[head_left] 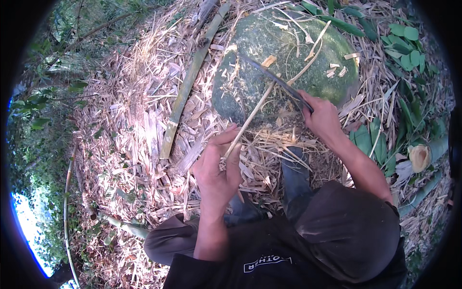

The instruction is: The person sits on the ground in a bamboo grove and uses a large knife to shave thin strips from a piece of bamboo. They repeatedly scrape the bamboo against a mossy rock to refine the strips, occasionally pausing to inspect the blade and the material.

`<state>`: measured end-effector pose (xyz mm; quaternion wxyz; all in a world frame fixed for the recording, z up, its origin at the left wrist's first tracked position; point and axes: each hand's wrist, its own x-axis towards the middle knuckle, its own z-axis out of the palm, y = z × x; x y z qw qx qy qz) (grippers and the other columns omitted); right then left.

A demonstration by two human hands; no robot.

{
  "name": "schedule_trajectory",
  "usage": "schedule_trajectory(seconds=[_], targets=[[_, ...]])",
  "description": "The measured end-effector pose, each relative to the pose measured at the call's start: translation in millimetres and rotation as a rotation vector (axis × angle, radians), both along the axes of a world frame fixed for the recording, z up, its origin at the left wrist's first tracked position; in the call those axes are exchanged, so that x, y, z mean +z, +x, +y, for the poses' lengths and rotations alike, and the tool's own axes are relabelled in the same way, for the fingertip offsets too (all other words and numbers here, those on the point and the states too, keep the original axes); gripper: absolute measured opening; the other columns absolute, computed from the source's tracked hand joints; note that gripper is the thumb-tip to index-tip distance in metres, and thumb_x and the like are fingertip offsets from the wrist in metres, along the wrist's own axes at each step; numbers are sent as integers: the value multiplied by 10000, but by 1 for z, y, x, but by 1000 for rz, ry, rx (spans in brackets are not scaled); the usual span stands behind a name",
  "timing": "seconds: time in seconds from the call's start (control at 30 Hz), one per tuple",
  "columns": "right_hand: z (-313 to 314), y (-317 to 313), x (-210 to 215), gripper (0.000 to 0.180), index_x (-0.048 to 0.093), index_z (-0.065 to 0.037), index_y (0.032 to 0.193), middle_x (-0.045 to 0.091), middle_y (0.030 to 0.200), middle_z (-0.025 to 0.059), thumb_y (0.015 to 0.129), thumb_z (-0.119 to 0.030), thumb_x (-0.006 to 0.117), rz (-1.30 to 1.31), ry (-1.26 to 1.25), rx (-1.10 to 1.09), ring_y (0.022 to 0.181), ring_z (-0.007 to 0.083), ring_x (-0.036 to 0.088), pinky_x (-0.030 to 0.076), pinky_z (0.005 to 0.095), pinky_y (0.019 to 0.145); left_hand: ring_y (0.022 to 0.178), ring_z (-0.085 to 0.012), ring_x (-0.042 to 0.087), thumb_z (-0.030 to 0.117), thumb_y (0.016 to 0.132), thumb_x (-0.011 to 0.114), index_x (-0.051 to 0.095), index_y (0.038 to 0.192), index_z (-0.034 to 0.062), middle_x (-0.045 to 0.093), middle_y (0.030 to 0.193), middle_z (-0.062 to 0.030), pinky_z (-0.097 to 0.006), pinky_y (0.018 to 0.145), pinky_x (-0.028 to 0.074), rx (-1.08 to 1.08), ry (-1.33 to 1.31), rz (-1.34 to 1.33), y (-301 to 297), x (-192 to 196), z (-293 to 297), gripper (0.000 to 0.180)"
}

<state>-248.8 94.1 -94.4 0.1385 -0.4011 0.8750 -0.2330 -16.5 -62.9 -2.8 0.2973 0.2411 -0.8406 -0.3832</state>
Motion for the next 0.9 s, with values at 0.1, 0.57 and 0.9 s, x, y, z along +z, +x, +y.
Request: schedule_trajectory(seconds=[0.1,0.57,0.9], targets=[[2,-7,-7,446,659,-186,1305,696,798,212,870,-85,643,-14,43,-61,763,417,696,561,507,713,1143,-327,702,-10,964,657,543,934,-28,718,1103,-250,-358,902,573,-35,71,-5,0,-1,3,119],[5,15,1,424,680,-153,1294,701,841,241,877,-99,624,-185,-52,-73,735,408,692,543,484,678,681,-287,721,146,1001,654,597,1148,13,680,782,-196,-382,604,535,259,154,-416,7,9,-14,207],[5,15,0,459,668,-164,1319,695,827,235,865,-94,658,-181,-81,-83,728,389,693,544,476,663,595,-402,625,219,1013,628,586,911,40,646,738,-168,-480,543,474,26,-180,-737,12,30,-7,210]])
